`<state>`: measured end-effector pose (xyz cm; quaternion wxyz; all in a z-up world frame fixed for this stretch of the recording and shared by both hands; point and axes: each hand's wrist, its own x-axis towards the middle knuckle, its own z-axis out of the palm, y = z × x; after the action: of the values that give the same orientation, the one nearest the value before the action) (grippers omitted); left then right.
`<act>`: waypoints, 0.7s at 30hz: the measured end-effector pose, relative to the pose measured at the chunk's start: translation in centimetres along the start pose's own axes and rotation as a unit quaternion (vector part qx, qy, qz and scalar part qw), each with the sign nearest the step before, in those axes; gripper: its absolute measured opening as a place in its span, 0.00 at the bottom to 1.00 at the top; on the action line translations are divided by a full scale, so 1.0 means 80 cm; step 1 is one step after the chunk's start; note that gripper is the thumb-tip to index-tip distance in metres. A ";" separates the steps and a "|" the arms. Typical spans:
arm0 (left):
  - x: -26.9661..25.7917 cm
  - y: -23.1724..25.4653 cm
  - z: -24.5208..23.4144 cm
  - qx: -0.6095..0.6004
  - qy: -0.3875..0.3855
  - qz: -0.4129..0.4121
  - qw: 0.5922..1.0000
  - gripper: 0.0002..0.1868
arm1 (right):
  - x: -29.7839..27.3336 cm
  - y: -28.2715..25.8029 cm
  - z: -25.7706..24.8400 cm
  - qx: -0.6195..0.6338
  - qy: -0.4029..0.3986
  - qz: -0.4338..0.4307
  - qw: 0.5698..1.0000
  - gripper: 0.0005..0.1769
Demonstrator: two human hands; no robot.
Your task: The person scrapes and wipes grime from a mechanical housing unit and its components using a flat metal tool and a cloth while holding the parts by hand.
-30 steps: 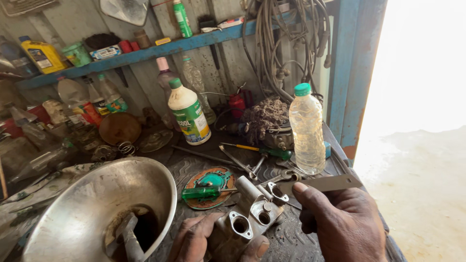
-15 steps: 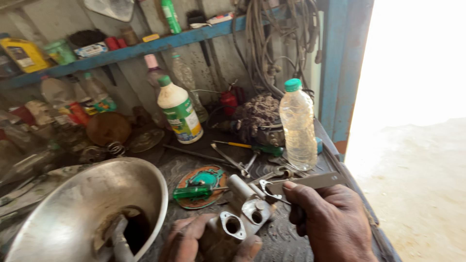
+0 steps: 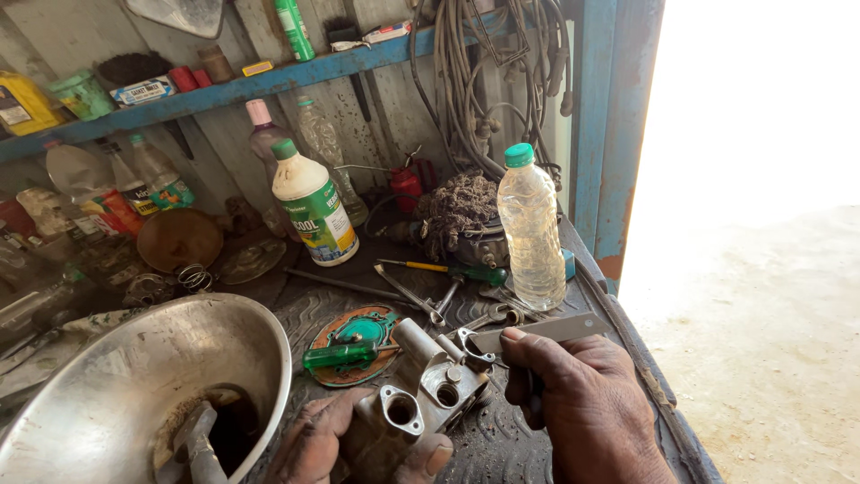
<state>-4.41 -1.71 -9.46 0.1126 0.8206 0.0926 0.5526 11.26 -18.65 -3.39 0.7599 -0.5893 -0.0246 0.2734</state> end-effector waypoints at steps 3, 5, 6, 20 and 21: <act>0.000 -0.007 0.001 -0.002 -0.004 -0.004 1.000 0.36 | 0.007 0.005 -0.005 0.030 -0.026 -0.003 0.999 0.19; 0.001 -0.010 0.005 -0.005 -0.002 -0.011 1.000 0.35 | 0.013 0.007 -0.009 0.029 -0.039 -0.005 0.999 0.18; 0.000 -0.011 0.006 -0.005 -0.003 -0.012 1.000 0.35 | 0.014 0.008 -0.011 0.028 -0.046 -0.005 0.999 0.17; -0.001 -0.032 -0.010 -0.102 -0.042 -0.025 0.994 0.31 | 0.026 -0.010 -0.013 0.033 -0.148 -0.005 0.988 0.13; 0.001 -0.032 -0.011 -0.110 -0.045 -0.023 0.993 0.30 | 0.028 -0.011 -0.015 0.026 -0.163 -0.011 0.986 0.12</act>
<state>-5.27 0.87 -9.83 0.2187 0.8251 0.0449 0.5191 13.91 -18.84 -3.59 0.7637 -0.5162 -0.1478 0.3583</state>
